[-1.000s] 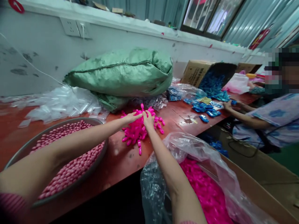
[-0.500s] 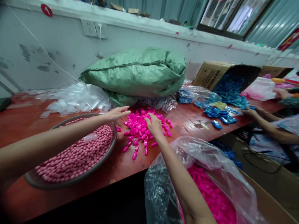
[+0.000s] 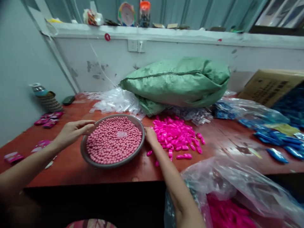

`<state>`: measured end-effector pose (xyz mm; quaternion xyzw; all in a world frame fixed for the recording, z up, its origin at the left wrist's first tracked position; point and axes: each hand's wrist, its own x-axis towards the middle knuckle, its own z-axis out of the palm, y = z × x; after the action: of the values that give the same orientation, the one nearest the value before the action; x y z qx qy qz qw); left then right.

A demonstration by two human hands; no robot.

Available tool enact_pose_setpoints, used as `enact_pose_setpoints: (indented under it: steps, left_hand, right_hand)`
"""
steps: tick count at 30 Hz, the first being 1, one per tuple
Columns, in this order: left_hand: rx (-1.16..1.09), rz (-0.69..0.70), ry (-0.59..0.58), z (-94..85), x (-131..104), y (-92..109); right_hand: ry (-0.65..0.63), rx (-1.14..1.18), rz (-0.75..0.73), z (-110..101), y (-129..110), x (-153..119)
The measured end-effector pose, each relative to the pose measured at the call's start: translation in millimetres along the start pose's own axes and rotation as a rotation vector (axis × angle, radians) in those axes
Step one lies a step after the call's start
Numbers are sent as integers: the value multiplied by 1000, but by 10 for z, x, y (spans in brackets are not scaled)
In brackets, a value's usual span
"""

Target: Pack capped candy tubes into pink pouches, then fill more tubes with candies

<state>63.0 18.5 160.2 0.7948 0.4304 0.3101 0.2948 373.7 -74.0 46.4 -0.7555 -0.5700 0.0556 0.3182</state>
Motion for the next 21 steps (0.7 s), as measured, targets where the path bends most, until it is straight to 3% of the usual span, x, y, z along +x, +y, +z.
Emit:
enact_pose_setpoints:
  steps: [3, 5, 8, 10, 15, 21]
  left_hand:
    - [75, 78, -21, -42, -186, -182]
    - [71, 115, -42, 14, -274, -243]
    - [14, 156, -47, 152, -320, -283]
    - [-19, 180, -16, 226, -309, -305]
    - [-67, 225, 35, 266, -280, -384]
    - [-119, 272, 65, 244, -295, -461]
  right_hand:
    - [109, -2, 1, -133, -135, 58]
    - [97, 6, -114, -209, -333, 132]
    - [-186, -95, -446, -179, -715, 241]
    - [-376, -258, -550, -70, -929, 283]
    - [-465, -431, -503, 134, -1121, 314]
    - [-475, -577, -493, -31, -1134, 388]
